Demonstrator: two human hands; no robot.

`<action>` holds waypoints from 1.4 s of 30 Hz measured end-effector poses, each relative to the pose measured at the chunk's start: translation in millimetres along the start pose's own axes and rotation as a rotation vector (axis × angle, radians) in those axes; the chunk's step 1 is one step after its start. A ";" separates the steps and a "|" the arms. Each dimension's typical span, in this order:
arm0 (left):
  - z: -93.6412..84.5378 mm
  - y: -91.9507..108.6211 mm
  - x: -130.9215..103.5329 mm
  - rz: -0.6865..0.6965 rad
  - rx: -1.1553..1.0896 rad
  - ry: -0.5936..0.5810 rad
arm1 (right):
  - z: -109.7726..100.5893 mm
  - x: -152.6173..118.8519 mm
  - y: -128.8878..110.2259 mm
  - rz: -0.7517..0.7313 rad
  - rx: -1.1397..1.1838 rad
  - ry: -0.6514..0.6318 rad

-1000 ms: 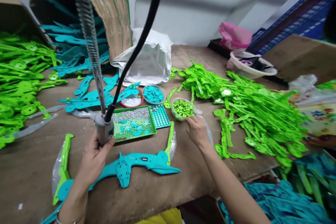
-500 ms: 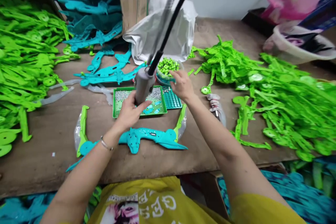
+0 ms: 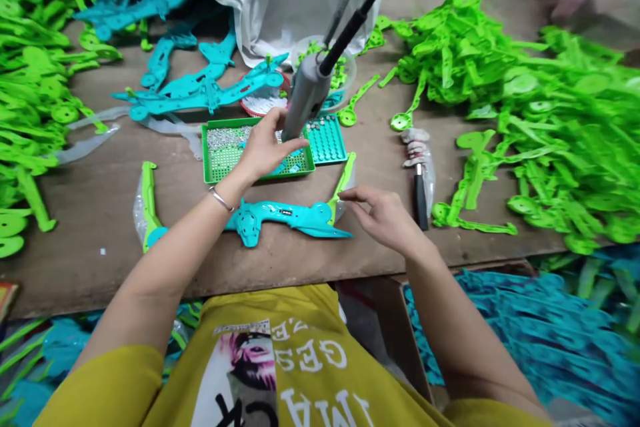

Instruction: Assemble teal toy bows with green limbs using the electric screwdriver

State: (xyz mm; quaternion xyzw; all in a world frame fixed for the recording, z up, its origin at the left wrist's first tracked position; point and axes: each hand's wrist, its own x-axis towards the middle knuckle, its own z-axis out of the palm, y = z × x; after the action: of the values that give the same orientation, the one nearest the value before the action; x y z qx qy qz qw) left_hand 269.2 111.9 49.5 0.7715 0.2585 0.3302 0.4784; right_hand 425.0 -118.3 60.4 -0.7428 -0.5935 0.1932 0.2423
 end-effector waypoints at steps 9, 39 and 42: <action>-54.0 13.6 -105.0 -0.179 0.311 0.063 | 15.9 46.1 -11.2 -0.106 0.031 0.152; -99.5 -8.7 -65.9 -0.321 0.334 -0.190 | 35.0 167.9 -36.5 -0.237 0.341 -0.429; -88.0 -18.1 -57.6 -0.361 0.262 -0.267 | 28.0 173.8 -33.0 -0.221 0.500 -0.399</action>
State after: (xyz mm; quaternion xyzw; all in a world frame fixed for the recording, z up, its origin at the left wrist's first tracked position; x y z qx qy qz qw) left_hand 163.7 128.1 46.5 0.8049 0.3672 0.0985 0.4556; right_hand 421.4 60.7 57.3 -0.5392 -0.6404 0.4470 0.3153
